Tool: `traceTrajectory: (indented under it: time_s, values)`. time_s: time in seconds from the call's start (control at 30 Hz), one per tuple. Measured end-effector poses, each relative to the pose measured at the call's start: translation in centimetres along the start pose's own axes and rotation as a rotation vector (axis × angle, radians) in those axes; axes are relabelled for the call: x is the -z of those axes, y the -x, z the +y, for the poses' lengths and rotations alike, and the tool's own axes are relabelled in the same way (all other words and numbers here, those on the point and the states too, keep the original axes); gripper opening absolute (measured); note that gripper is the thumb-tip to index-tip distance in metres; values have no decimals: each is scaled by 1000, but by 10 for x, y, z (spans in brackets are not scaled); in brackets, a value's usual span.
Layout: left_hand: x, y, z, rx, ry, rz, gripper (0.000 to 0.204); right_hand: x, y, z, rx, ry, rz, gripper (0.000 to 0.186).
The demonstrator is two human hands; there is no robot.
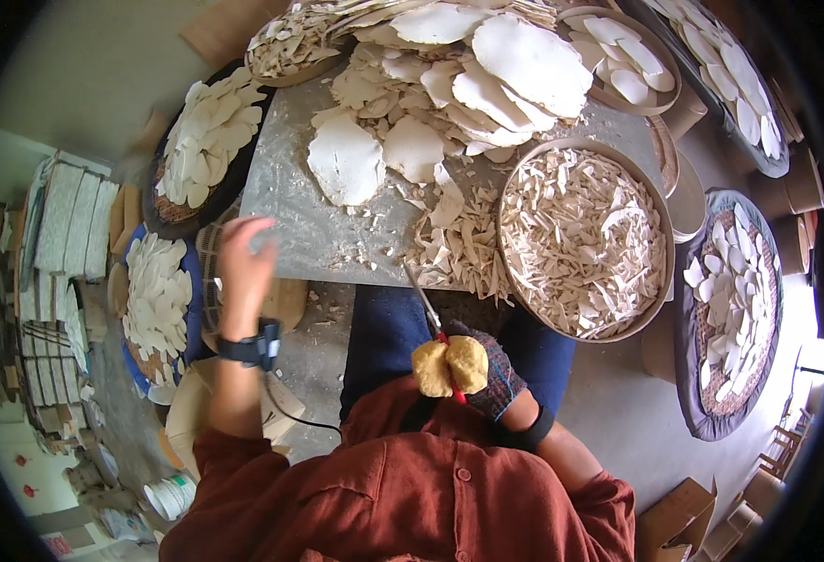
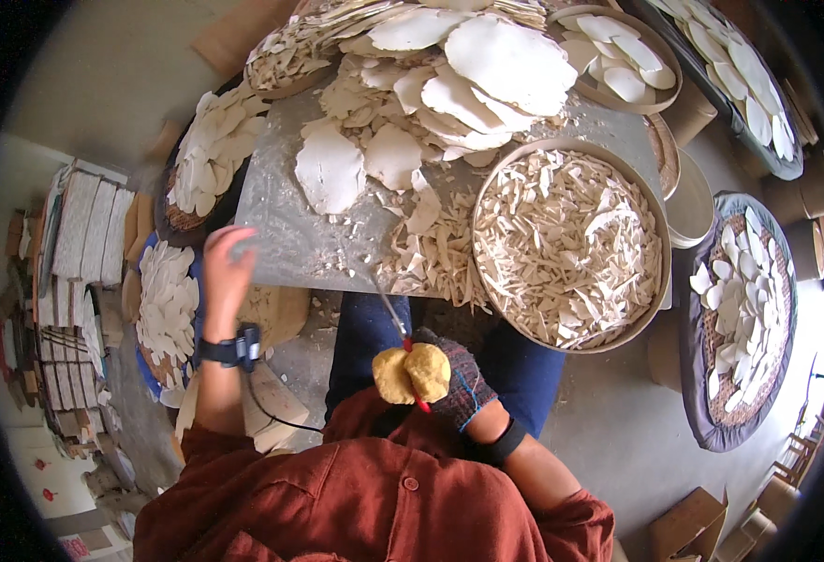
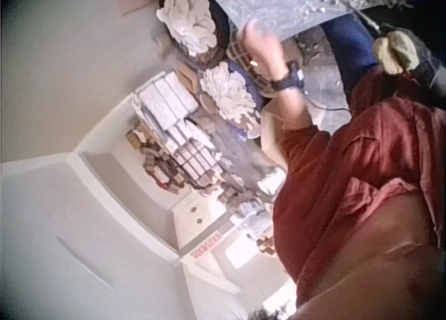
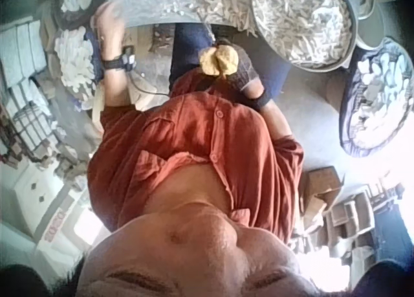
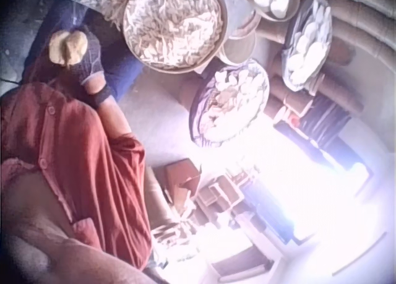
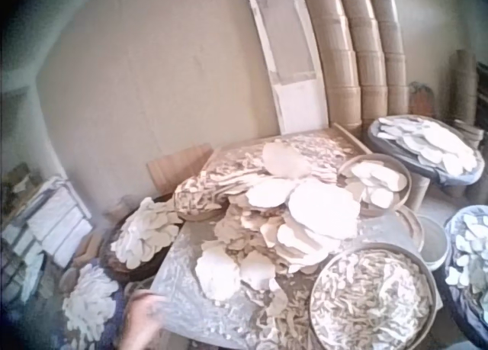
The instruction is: The person picks up pieces of white material from a pile, trims their edges using shears, and drops the trimmings into a bowl.
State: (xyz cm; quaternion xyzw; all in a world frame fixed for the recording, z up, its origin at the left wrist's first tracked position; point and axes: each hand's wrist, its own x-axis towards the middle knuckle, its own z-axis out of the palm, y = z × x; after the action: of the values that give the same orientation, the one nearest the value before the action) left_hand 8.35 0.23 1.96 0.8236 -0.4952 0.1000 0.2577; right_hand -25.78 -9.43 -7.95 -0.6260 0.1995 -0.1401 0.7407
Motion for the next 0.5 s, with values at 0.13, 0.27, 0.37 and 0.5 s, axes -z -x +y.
traceTrajectory:
  time_s: [0.13, 0.27, 0.37, 0.5]
  values:
    - [-94, -19, 82, 185, 604, -337, 15, -1, -1, -12, 257, 427, -9, 36]
    - [-145, -34, 129, 55, 77, -420, 24, 8, 9, -17, 119, 363, 36, 52]
    - [-149, -42, 126, 170, 297, -510, 22, 16, 18, -9, 4, 19, 79, 39]
    - [-136, -38, 114, 135, 621, -405, 18, 15, 17, 10, -59, -268, 150, 25]
